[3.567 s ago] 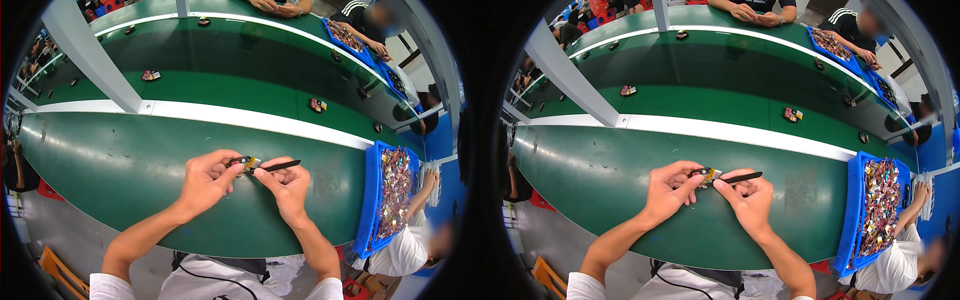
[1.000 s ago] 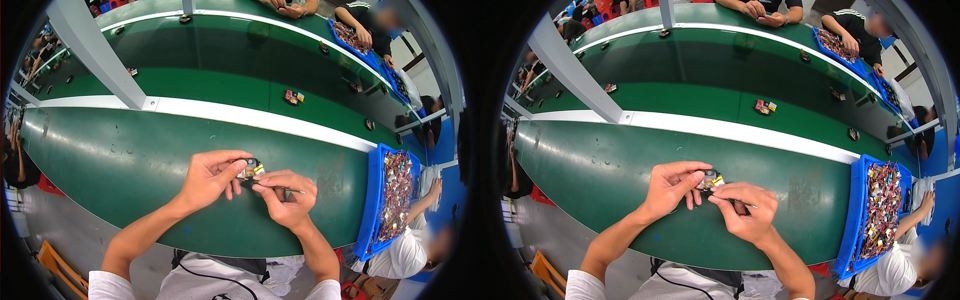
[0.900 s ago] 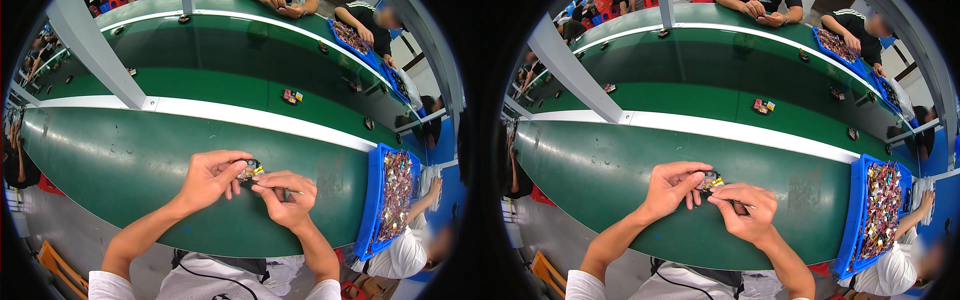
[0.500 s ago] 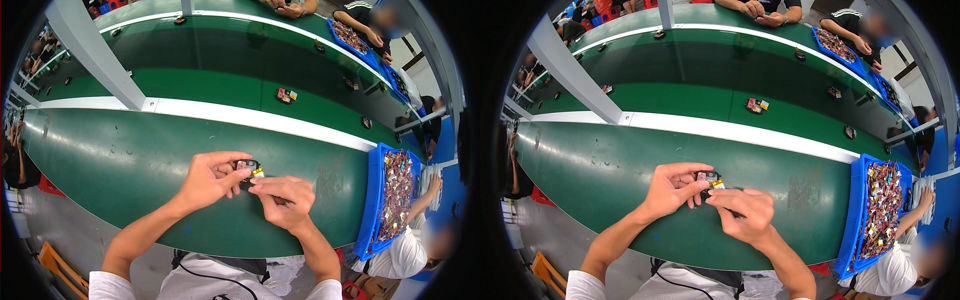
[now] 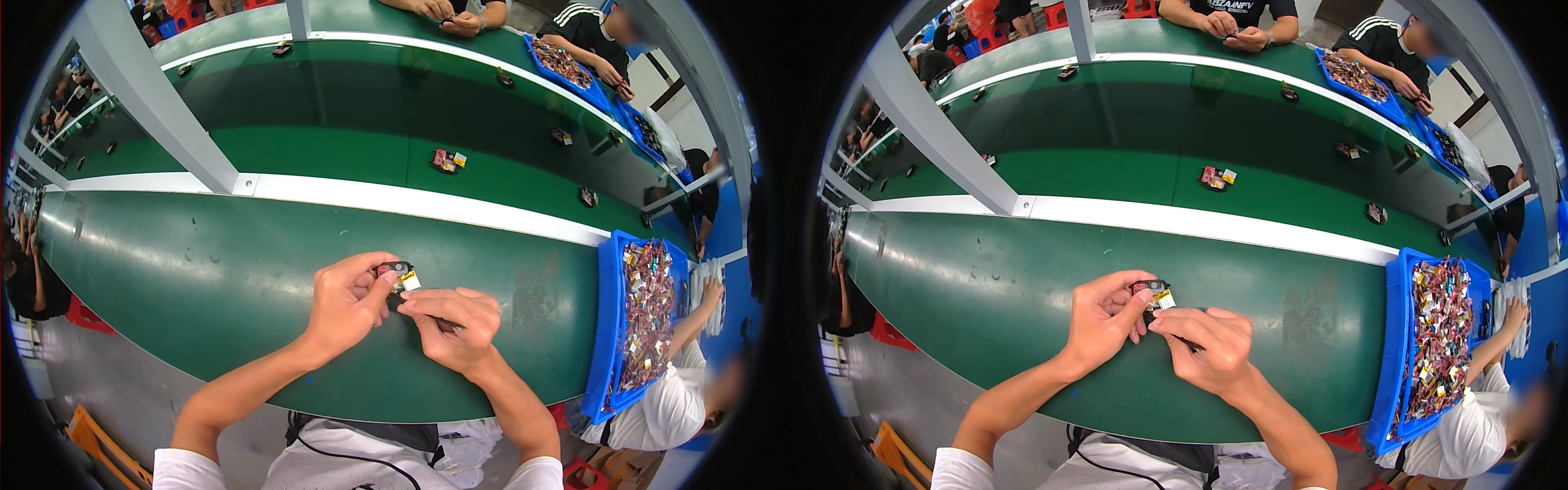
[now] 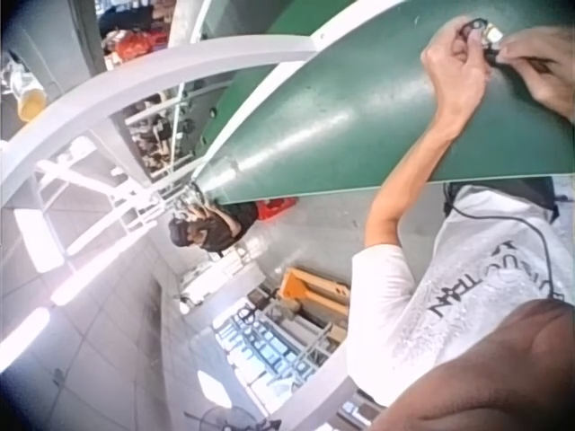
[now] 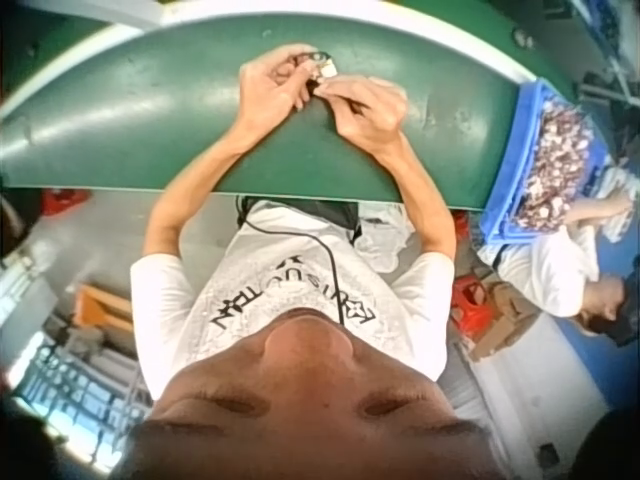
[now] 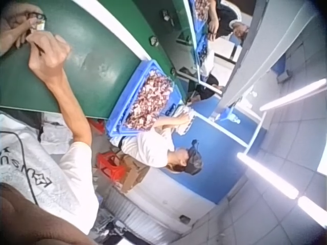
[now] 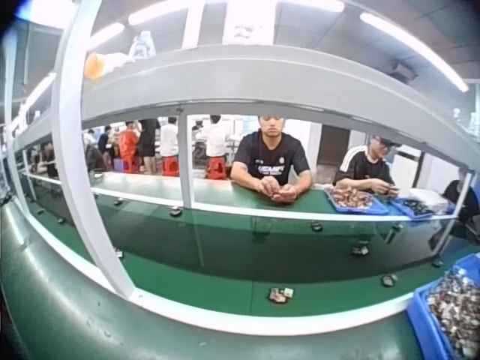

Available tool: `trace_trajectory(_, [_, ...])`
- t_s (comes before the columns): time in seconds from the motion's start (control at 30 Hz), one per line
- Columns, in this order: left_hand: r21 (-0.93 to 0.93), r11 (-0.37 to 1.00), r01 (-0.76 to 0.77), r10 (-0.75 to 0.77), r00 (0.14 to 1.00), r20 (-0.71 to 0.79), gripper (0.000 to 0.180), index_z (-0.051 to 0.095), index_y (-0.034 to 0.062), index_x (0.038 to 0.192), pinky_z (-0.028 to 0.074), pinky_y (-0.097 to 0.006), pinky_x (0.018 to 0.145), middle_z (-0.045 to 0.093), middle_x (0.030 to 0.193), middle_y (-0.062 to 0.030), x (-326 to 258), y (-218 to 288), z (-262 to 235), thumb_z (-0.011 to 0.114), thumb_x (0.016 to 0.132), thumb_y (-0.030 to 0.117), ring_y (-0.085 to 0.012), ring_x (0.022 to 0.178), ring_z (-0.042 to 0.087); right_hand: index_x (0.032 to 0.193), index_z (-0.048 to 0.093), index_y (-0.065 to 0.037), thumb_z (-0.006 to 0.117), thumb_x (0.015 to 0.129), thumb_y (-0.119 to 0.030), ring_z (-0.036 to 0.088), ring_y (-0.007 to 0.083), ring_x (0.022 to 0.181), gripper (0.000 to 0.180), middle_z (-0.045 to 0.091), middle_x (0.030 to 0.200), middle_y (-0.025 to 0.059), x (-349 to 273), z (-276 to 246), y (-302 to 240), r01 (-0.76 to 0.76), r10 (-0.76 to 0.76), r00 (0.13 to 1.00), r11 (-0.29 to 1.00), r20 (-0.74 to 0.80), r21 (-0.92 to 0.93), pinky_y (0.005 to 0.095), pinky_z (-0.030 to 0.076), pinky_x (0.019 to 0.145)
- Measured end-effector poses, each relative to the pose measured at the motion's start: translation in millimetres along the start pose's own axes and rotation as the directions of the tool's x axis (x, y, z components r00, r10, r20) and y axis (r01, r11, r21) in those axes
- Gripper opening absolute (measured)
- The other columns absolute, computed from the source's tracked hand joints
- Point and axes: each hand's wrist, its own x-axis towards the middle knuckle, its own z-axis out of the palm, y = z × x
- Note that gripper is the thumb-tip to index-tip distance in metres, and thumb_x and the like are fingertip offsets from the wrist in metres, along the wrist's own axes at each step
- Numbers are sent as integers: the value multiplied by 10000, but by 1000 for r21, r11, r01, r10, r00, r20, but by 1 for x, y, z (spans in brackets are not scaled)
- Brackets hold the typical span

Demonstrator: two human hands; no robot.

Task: The person is using tweezers to assemble small electronic components on a factory assembly line.

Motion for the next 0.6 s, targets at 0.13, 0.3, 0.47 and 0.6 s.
trace_trajectory(0.13, [-10,1000,-28,28,1000,4,187,704,-62,1128,480,-241,446,696,706,-84,2,-1,2,642,975,26,-85,541,621,798,760,-90,816,698,59,647,118,537,188,780,810,27,-1,0,2,-11,11,1000,1000,-15,-6,245,379,451])
trace_trajectory(0.3, [67,998,5,-6,1000,17,212,675,-102,1152,515,-264,455,681,708,-100,24,8,-3,623,977,6,-126,531,636,812,755,-73,843,713,44,596,90,487,177,789,836,58,3,-2,9,36,-36,997,999,-69,-1,226,376,439])
trace_trajectory(0.47, [329,928,-174,259,937,-236,225,677,-109,1124,557,-279,500,688,802,-110,128,19,-50,635,962,41,-158,570,685,907,739,-41,851,742,41,496,61,450,215,789,927,96,2,-2,14,-83,104,974,991,-202,106,220,349,412])
trace_trajectory(0.6, [817,575,-48,523,790,-321,239,693,-67,1105,586,-437,610,680,980,-202,176,14,-101,675,951,115,-330,671,725,914,742,-43,858,742,35,397,43,419,221,787,941,98,-1,8,18,-77,98,977,991,-191,112,217,331,409])
